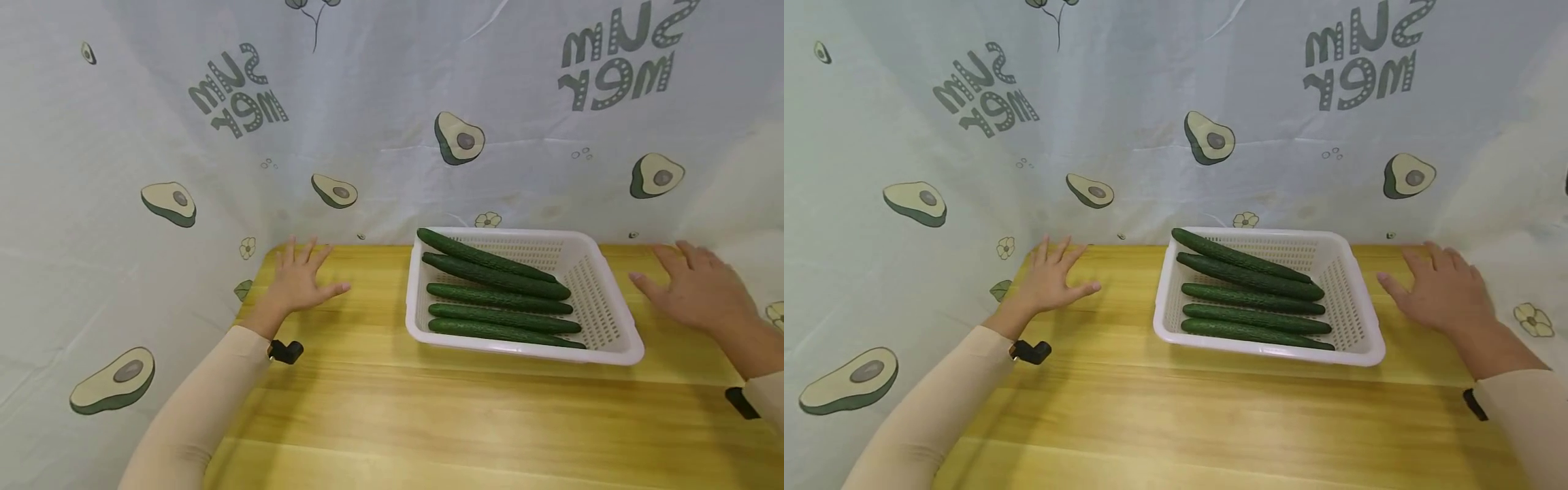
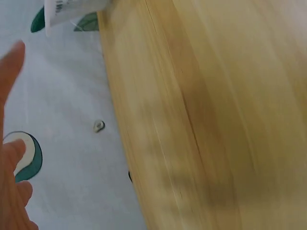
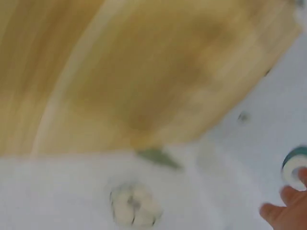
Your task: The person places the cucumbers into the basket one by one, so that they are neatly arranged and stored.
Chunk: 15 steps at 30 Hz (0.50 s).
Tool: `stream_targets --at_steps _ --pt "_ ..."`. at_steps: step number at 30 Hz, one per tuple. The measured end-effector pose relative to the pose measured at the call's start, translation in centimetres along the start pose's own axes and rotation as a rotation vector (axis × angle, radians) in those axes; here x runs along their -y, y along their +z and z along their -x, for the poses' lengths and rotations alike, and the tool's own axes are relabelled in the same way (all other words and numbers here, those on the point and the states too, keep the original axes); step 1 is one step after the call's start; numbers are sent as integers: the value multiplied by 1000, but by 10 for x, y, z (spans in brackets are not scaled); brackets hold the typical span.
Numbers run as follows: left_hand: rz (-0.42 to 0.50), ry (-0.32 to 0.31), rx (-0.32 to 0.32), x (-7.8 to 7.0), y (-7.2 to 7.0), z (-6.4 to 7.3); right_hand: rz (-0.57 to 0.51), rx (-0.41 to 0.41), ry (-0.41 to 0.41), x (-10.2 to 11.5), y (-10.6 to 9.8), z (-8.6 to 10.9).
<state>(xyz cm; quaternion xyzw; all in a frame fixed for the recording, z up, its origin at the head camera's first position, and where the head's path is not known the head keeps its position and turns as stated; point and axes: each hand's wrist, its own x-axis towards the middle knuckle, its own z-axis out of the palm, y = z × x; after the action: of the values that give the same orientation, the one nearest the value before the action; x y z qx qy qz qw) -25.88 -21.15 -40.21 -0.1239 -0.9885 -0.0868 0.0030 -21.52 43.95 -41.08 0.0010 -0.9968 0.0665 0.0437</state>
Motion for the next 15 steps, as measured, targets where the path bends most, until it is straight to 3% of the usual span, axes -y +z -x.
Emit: stream_targets --at_steps 3,11,15 --pt "-18 -11 43 5 -2 -4 94 -2 58 -13 -5 1" --pt "11 -38 159 15 0 -7 89 52 85 -24 -3 6" --pt "28 -40 181 18 3 -4 69 66 81 -18 -3 11"
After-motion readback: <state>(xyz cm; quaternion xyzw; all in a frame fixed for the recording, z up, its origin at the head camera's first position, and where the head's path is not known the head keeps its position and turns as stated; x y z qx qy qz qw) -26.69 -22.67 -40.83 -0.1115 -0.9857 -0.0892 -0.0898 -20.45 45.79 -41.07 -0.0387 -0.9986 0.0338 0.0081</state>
